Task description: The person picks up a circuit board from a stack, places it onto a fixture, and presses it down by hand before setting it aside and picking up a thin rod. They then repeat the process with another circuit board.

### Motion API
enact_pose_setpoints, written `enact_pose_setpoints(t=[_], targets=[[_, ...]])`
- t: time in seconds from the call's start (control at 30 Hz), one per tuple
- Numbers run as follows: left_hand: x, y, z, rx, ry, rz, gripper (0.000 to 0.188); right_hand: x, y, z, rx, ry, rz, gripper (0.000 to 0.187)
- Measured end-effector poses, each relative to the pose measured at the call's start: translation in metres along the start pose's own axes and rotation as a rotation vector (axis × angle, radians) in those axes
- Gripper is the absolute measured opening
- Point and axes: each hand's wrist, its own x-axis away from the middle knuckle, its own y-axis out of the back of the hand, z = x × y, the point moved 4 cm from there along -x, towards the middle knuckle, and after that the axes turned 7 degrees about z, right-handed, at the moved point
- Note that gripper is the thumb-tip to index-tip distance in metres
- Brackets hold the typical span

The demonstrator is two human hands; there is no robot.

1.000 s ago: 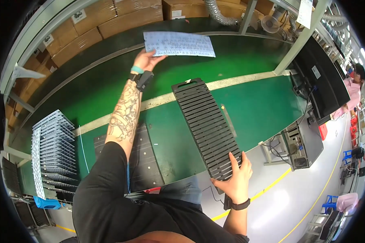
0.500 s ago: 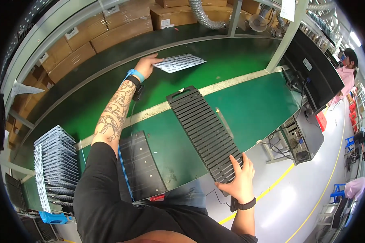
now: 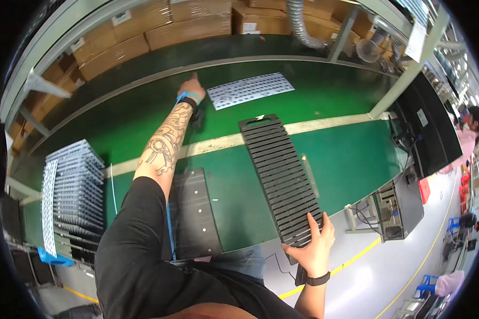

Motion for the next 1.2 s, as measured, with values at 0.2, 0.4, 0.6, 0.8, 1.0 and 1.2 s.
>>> enact_pose_setpoints(t=[0.2, 0.4, 0.6, 0.8, 1.0, 1.2], targets=[[0.173, 0.074, -0.051, 0.249, -0.354, 0.083, 0.043, 0.001, -0.011, -0.022, 0.041, 0.073, -0.055, 0.099], [0.432, 0.133, -0.015, 0.746, -0.665, 0.044, 0.027, -0.019, -0.025, -0.042, 0.089, 0.180, -0.004, 0.091], [0.578, 0.183, 0.140, 0.732, -0.724, 0.344, 0.032, -0.004, -0.010, -0.027, 0.130, 0.243, -0.085, 0.077], [0.632, 0.303, 0.345, -0.314, 0.249, -0.555, 0.042, 0.005, 0.013, -0.012, 0.006, 0.250, -0.244, 0.059], [0.565, 0.332, 0.481, -0.244, 0.460, -0.210, 0.091, 0.009, -0.006, 0.040, -0.158, 0.323, -0.249, 0.048], [0.549, 0.326, 0.498, -0.167, 0.551, -0.011, 0.111, 0.022, -0.015, 0.046, -0.104, 0.367, -0.251, 0.045]])
